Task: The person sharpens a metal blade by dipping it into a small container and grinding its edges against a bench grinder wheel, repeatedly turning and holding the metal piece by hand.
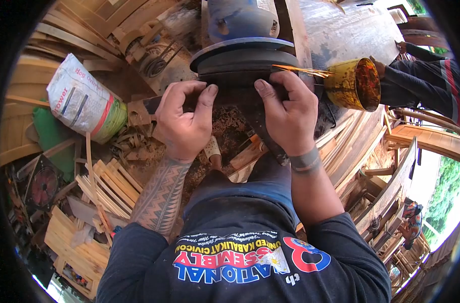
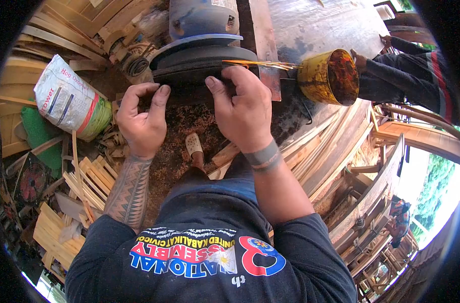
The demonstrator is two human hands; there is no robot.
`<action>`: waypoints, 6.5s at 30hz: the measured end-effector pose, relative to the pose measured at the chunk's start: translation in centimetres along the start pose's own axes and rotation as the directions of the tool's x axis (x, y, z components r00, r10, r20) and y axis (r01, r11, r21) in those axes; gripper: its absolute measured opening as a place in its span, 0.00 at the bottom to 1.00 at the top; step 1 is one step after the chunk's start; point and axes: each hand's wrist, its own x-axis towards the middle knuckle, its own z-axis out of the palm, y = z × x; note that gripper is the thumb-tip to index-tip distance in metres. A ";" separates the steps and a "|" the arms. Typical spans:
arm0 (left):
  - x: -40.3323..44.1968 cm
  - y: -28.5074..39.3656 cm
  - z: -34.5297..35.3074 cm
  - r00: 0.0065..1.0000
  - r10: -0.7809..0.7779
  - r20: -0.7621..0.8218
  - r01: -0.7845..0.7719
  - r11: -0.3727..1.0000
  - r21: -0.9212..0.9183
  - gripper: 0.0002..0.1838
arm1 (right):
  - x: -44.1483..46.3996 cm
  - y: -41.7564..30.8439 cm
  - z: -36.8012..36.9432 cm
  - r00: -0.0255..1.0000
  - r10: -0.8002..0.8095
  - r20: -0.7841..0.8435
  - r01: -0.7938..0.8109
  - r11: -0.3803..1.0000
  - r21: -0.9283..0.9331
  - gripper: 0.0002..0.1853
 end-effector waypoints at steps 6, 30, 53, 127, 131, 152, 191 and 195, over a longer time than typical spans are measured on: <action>-0.1 -0.4 -0.7 1.000 -0.013 0.025 0.013 1.000 -0.009 0.09 | 0.0 -0.4 0.4 1.000 0.004 0.010 -0.004 1.000 -0.009 0.12; 0.1 -1.1 -3.0 0.999 -0.042 -0.022 0.042 0.999 0.019 0.08 | -0.3 -1.5 2.5 0.999 -0.027 0.038 0.025 0.998 0.051 0.12; 0.5 0.1 -0.9 0.997 0.013 0.074 -0.012 1.000 -0.021 0.07 | 0.0 -0.5 0.0 1.000 0.007 -0.005 -0.007 1.000 0.025 0.13; 0.7 0.0 -2.4 1.000 0.008 0.008 -0.009 0.999 0.042 0.09 | -0.2 -1.4 1.3 0.998 0.054 0.026 -0.055 0.997 0.058 0.14; 0.9 0.1 -3.1 1.000 0.017 0.013 -0.018 0.998 0.065 0.09 | -0.2 -2.4 1.5 0.999 0.034 0.035 -0.035 0.999 0.028 0.14; -4.5 6.2 -8.1 0.738 0.621 0.262 -0.496 0.764 -0.412 0.23 | -11.9 -1.4 -1.0 0.914 0.106 0.391 -0.368 -0.191 0.910 0.23; -1.5 13.3 -7.4 0.368 0.858 0.358 -0.677 0.511 -0.530 0.21 | -13.4 -6.3 -5.8 0.840 -0.069 0.538 -0.529 -0.323 0.785 0.23; -1.6 13.1 -7.4 0.355 0.866 0.352 -0.673 0.498 -0.547 0.19 | -14.0 -6.0 -5.2 0.838 -0.075 0.540 -0.528 -0.360 0.769 0.23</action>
